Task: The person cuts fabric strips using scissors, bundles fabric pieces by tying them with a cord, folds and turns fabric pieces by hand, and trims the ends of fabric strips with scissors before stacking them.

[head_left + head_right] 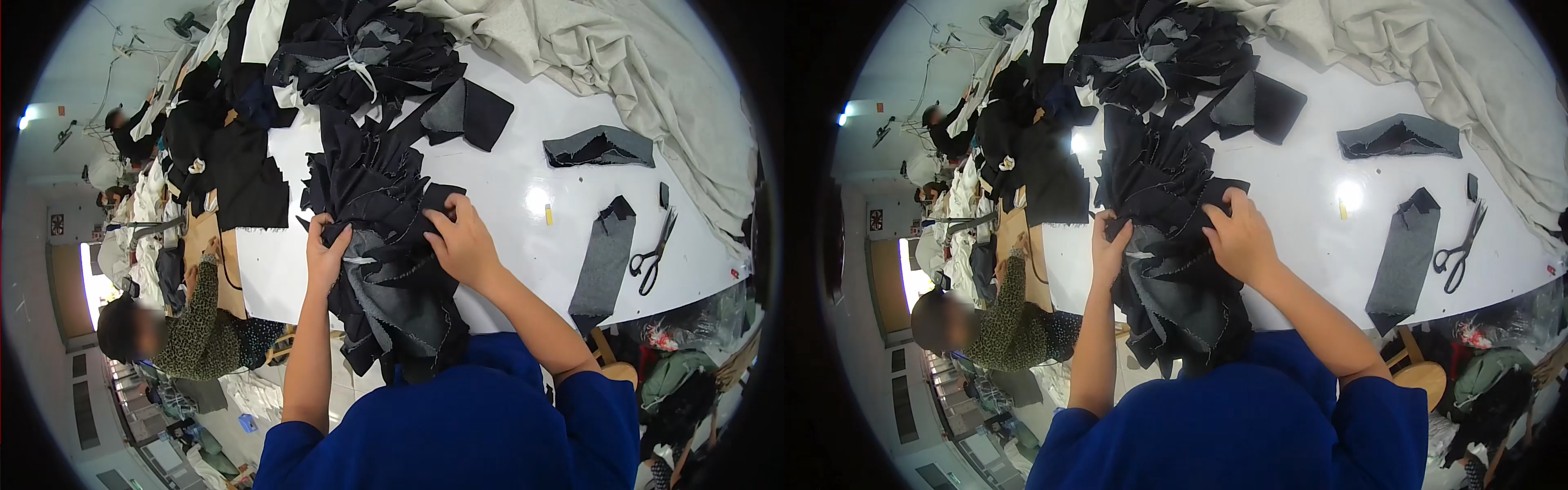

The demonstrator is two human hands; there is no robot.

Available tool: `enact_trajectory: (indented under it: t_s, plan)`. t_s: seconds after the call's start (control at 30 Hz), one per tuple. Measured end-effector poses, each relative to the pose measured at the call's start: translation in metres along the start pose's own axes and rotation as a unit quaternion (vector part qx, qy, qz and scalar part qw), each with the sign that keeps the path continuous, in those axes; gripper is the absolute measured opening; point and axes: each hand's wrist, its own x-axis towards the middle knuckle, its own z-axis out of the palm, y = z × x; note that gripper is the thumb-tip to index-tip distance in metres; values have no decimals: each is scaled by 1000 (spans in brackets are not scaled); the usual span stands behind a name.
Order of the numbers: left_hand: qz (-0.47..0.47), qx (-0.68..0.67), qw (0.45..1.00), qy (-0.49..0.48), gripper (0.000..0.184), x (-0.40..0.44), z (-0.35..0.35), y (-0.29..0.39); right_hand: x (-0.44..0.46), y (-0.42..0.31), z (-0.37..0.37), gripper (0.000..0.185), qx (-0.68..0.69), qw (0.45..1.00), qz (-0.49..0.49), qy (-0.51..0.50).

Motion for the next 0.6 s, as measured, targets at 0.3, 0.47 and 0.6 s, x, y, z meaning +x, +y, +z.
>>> enact_trajectory:
  t_s: [0.3, 0.47, 0.6]
  plan:
    - [-17, 15, 1000, 4, 33, -2, 5, 9, -29, -15, 20, 26, 11, 927, 90, -363]
    - [-22, -12, 1000, 11, 33, 1, 5, 10, -53, -1, 38, 30, 99, 965, 50, -238]
    - [-16, -11, 1000, 12, 33, 6, 4, 6, -35, 15, 72, 29, 256, 939, 190, -126]
